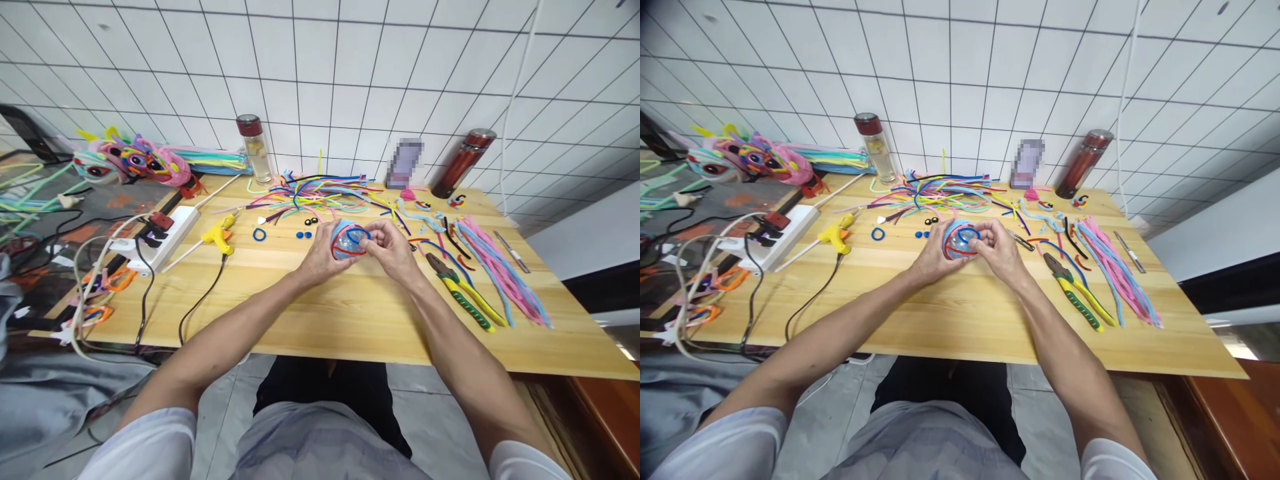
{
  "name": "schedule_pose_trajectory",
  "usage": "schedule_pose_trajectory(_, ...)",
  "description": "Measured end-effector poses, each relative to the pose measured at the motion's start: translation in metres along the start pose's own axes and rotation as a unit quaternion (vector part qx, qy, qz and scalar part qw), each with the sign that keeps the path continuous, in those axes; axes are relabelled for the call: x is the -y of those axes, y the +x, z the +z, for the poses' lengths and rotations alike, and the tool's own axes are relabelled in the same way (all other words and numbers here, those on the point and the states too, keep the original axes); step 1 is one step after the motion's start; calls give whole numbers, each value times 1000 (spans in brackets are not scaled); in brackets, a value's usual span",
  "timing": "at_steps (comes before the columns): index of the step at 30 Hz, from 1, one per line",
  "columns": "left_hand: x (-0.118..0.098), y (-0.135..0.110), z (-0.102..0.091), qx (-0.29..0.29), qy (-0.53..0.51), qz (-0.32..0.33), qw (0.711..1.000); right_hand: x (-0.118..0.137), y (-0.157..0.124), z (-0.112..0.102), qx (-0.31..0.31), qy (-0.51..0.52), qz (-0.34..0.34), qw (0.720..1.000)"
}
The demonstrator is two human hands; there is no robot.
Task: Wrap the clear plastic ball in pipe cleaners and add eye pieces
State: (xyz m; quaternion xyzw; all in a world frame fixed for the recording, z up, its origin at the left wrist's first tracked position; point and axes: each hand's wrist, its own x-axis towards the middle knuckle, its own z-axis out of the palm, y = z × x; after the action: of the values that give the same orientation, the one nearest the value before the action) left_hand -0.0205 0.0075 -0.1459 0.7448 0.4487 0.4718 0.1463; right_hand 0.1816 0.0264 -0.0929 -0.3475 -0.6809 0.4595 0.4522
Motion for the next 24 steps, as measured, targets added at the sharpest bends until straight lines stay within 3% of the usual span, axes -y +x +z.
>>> schedule_pose_trajectory(5,1,-3,1,20,-10,5,1000,-4,-1,2,18,-17,2,1000)
schedule_pose_trajectory(18,7,-5,0,8,-35,27,999,-8,-4,1,33,-77,-4,996)
schedule_pose_trajectory(24,10,-6,2,10,-35,25,999,-7,-4,2,22,-204,-71,976)
